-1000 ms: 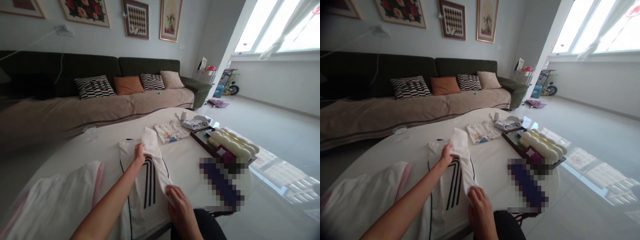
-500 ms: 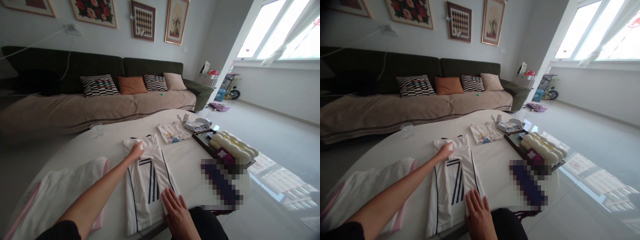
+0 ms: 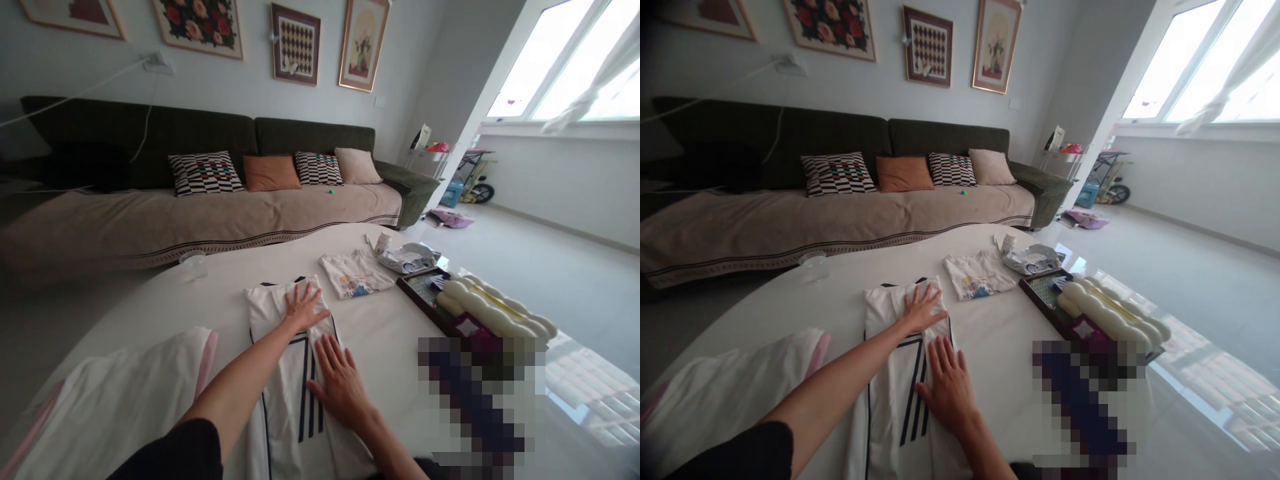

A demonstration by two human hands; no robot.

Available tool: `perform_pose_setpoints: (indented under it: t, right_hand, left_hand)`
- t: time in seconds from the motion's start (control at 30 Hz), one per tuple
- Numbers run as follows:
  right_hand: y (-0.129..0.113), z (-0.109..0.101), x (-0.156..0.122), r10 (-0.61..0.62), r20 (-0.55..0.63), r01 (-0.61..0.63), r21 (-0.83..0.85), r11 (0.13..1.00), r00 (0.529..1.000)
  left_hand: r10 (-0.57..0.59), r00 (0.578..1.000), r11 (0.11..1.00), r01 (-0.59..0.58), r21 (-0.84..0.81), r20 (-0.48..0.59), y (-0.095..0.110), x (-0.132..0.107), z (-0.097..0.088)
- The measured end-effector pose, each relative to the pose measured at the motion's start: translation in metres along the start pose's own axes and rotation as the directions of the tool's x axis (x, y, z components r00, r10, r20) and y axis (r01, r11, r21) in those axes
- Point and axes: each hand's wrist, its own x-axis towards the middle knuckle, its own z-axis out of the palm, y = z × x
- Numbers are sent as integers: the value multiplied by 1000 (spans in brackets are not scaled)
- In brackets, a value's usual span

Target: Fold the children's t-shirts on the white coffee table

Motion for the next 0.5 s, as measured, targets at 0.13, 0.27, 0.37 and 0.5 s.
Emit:
perform_pose_setpoints:
  t: [0.13, 0.27, 0.37, 0.5]
  right_hand:
    - [9, 22, -28, -50, -13, 50, -18, 999, 999]
    - [16, 47, -75, -170, 7, 170, -66, 983, 985]
    - [24, 50, -103, -230, 64, 235, -108, 966, 971]
    - [22, 6, -114, -121, 126, 137, -126, 983, 985]
  left_hand:
    - [-52, 999, 998, 52, 21, -4, -14, 9, 5]
    - [-53, 998, 999, 53, 9, 15, -17, 16, -5]
    - [-30, 999, 1000, 30, -8, 17, -7, 10, -25]
    - [45, 995, 999, -45, -1, -91, 14, -52, -47]
